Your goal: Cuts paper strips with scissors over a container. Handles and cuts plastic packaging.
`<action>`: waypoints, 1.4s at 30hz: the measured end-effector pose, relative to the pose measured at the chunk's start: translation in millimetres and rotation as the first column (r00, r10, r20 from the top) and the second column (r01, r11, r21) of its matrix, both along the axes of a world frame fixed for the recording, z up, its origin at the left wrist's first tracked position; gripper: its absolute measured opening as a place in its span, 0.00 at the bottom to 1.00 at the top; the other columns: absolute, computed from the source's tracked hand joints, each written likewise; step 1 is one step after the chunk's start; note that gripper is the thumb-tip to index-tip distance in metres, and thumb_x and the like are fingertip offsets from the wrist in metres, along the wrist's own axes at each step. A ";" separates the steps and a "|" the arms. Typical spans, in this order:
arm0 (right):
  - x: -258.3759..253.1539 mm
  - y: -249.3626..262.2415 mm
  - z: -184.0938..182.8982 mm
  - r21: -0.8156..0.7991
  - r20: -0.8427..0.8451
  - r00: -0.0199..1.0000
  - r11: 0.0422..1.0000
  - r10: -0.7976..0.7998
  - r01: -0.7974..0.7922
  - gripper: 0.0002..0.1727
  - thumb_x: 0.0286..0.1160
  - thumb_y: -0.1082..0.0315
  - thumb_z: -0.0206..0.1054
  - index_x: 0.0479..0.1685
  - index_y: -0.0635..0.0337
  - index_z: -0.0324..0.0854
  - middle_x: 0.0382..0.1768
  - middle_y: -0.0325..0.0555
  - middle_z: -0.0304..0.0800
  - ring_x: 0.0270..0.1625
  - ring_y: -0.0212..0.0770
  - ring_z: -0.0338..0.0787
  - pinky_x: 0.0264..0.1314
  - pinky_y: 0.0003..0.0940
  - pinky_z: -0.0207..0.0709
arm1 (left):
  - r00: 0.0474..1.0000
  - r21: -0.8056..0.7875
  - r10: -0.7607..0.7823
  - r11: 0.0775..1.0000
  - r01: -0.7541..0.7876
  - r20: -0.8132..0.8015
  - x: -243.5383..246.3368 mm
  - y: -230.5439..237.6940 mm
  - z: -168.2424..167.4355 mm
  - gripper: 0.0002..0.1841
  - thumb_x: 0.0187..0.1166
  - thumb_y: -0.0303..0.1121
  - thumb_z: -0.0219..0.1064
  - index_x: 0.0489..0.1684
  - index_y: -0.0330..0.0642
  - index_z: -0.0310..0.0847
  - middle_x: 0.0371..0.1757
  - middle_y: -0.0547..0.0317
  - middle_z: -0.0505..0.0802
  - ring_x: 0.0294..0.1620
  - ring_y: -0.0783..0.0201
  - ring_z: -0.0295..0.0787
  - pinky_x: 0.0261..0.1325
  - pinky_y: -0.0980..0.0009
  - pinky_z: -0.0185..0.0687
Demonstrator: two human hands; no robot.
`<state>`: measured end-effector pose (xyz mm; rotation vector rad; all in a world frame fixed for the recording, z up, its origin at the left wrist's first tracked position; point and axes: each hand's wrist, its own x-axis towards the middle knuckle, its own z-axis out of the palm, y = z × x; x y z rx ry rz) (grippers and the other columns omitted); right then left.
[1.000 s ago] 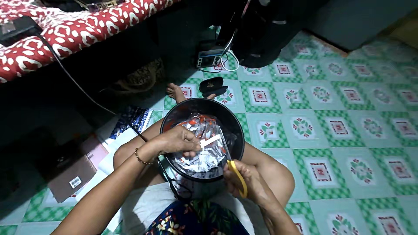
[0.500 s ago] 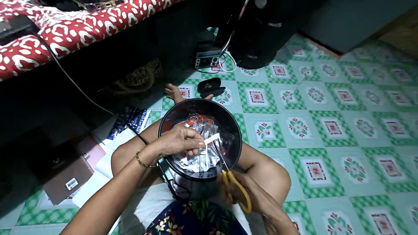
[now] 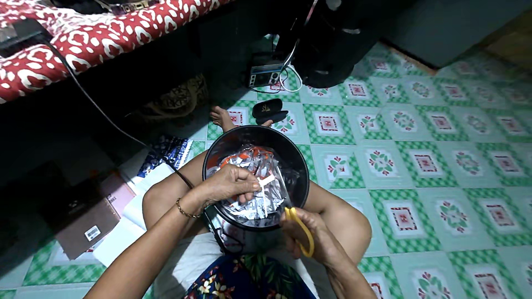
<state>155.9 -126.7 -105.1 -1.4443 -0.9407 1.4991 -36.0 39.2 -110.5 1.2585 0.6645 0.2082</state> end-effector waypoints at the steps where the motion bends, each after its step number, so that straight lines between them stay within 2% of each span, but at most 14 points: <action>1: 0.8 -1.9 1.3 -0.019 -0.001 1.000 1.000 0.001 -0.001 0.05 0.79 0.69 0.60 0.38 0.54 0.80 0.18 0.23 0.86 0.18 0.19 0.84 0.22 0.15 0.78 | 1.000 -0.004 0.020 1.000 -0.020 0.003 -0.6 0.2 -0.3 0.13 0.81 0.19 0.59 0.28 0.42 0.87 0.19 0.77 0.87 0.22 0.84 0.82 0.32 0.87 0.79; 3: 3.5 -6.7 6.1 -0.054 0.041 0.996 0.996 0.075 -0.073 0.09 0.81 0.66 0.57 0.49 0.61 0.78 0.25 0.25 0.85 0.25 0.20 0.86 0.31 0.17 0.82 | 0.999 -0.008 0.051 0.999 -0.051 0.014 -1.9 0.9 -0.5 0.13 0.81 0.18 0.59 0.29 0.41 0.87 0.18 0.76 0.87 0.21 0.84 0.82 0.32 0.87 0.80; 6: 4.4 -11.0 8.7 -0.084 0.101 0.976 0.979 0.194 -0.186 0.16 0.78 0.61 0.61 0.54 0.66 0.77 0.29 0.28 0.85 0.29 0.20 0.86 0.35 0.17 0.81 | 0.998 -0.017 0.058 0.998 -0.057 0.038 -1.6 1.0 -2.4 0.13 0.80 0.17 0.59 0.29 0.40 0.87 0.19 0.75 0.88 0.21 0.83 0.82 0.32 0.86 0.80; 10: 0.4 -4.9 6.8 -0.024 0.110 0.976 0.982 0.187 -0.185 0.11 0.79 0.67 0.62 0.51 0.65 0.78 0.27 0.28 0.87 0.28 0.20 0.87 0.34 0.17 0.82 | 1.000 -0.029 0.014 0.999 -0.014 0.014 6.1 -3.3 -0.1 0.12 0.81 0.19 0.60 0.29 0.40 0.87 0.18 0.75 0.87 0.21 0.83 0.82 0.31 0.86 0.80; 13: -5.7 0.1 4.9 0.025 0.108 0.990 0.996 0.088 -0.091 0.05 0.79 0.69 0.62 0.41 0.60 0.80 0.21 0.25 0.84 0.21 0.18 0.84 0.26 0.15 0.79 | 1.000 -0.014 -0.002 1.000 0.001 -0.008 8.7 -5.7 3.0 0.11 0.82 0.21 0.61 0.30 0.40 0.87 0.19 0.76 0.87 0.21 0.84 0.81 0.31 0.87 0.78; 16: -7.1 -0.5 0.8 0.062 0.047 0.999 0.998 -0.009 0.006 0.05 0.79 0.69 0.62 0.36 0.54 0.81 0.17 0.21 0.83 0.18 0.17 0.82 0.22 0.13 0.77 | 1.000 0.001 0.015 1.000 -0.015 -0.006 8.0 -5.6 3.6 0.11 0.82 0.20 0.61 0.29 0.40 0.86 0.18 0.76 0.86 0.21 0.84 0.81 0.31 0.87 0.78; 18: -5.1 -3.6 5.3 0.017 0.076 0.997 1.000 0.007 -0.008 0.03 0.78 0.71 0.61 0.40 0.57 0.81 0.20 0.23 0.85 0.20 0.18 0.84 0.25 0.14 0.79 | 0.999 -0.003 0.046 0.999 -0.046 -0.017 6.6 -4.8 4.0 0.11 0.82 0.19 0.61 0.30 0.38 0.86 0.17 0.75 0.86 0.20 0.83 0.81 0.31 0.87 0.79; 20: -1.4 -6.1 12.5 -0.084 0.150 0.983 0.992 0.109 -0.097 0.08 0.79 0.72 0.60 0.50 0.66 0.78 0.26 0.29 0.86 0.26 0.20 0.85 0.32 0.17 0.81 | 0.997 -0.010 0.071 0.997 -0.072 -0.018 5.2 -2.6 3.3 0.11 0.82 0.18 0.61 0.30 0.37 0.87 0.17 0.74 0.86 0.20 0.82 0.81 0.31 0.86 0.79; 22: 2.2 -8.4 11.4 -0.116 0.193 0.958 0.975 0.210 -0.190 0.12 0.79 0.69 0.62 0.54 0.69 0.77 0.29 0.31 0.87 0.28 0.20 0.85 0.34 0.17 0.80 | 0.998 -0.004 0.062 0.998 -0.062 -0.006 4.4 -1.2 2.5 0.12 0.81 0.18 0.60 0.29 0.38 0.87 0.17 0.74 0.86 0.20 0.82 0.81 0.30 0.86 0.79; 26: 0.1 -4.2 7.2 -0.066 0.181 0.955 0.972 0.235 -0.227 0.12 0.78 0.66 0.64 0.50 0.67 0.78 0.27 0.30 0.87 0.27 0.19 0.85 0.32 0.16 0.79 | 0.998 0.005 -0.036 0.999 0.036 -0.048 10.8 -3.5 6.9 0.11 0.82 0.20 0.62 0.29 0.39 0.86 0.18 0.75 0.86 0.20 0.84 0.80 0.29 0.87 0.77; 31: -8.9 2.6 4.6 -0.011 0.119 0.990 0.998 0.071 -0.070 0.04 0.80 0.70 0.62 0.39 0.57 0.80 0.19 0.24 0.84 0.19 0.17 0.82 0.23 0.14 0.78 | 0.996 0.000 -0.023 1.000 0.023 -0.082 15.5 -3.2 11.7 0.10 0.84 0.22 0.61 0.30 0.37 0.85 0.18 0.74 0.85 0.20 0.83 0.79 0.29 0.87 0.77; 36: -4.8 2.5 0.5 0.009 0.051 0.998 0.999 0.036 -0.036 0.05 0.80 0.68 0.61 0.37 0.54 0.80 0.18 0.23 0.84 0.19 0.18 0.82 0.23 0.14 0.77 | 0.983 -0.018 -0.043 0.999 0.041 -0.176 3.9 1.1 21.4 0.06 0.84 0.20 0.61 0.50 0.30 0.84 0.25 0.69 0.89 0.24 0.81 0.83 0.34 0.86 0.80; 40: -2.9 1.7 -1.8 -0.004 0.063 0.997 0.999 0.042 -0.042 0.04 0.79 0.70 0.63 0.35 0.54 0.80 0.18 0.22 0.83 0.18 0.17 0.82 0.22 0.13 0.77 | 0.980 -0.017 0.003 1.000 -0.006 -0.201 -5.5 2.1 17.7 0.07 0.84 0.20 0.62 0.38 0.33 0.86 0.23 0.70 0.91 0.23 0.81 0.85 0.32 0.86 0.81; 42: -1.4 -0.3 3.1 -0.050 0.136 0.984 0.992 0.118 -0.112 0.04 0.79 0.71 0.62 0.42 0.61 0.80 0.21 0.25 0.84 0.21 0.17 0.83 0.26 0.14 0.78 | 0.981 -0.007 0.038 0.999 -0.040 -0.189 -5.7 1.5 17.8 0.08 0.84 0.21 0.63 0.33 0.34 0.86 0.21 0.69 0.90 0.21 0.81 0.85 0.31 0.86 0.82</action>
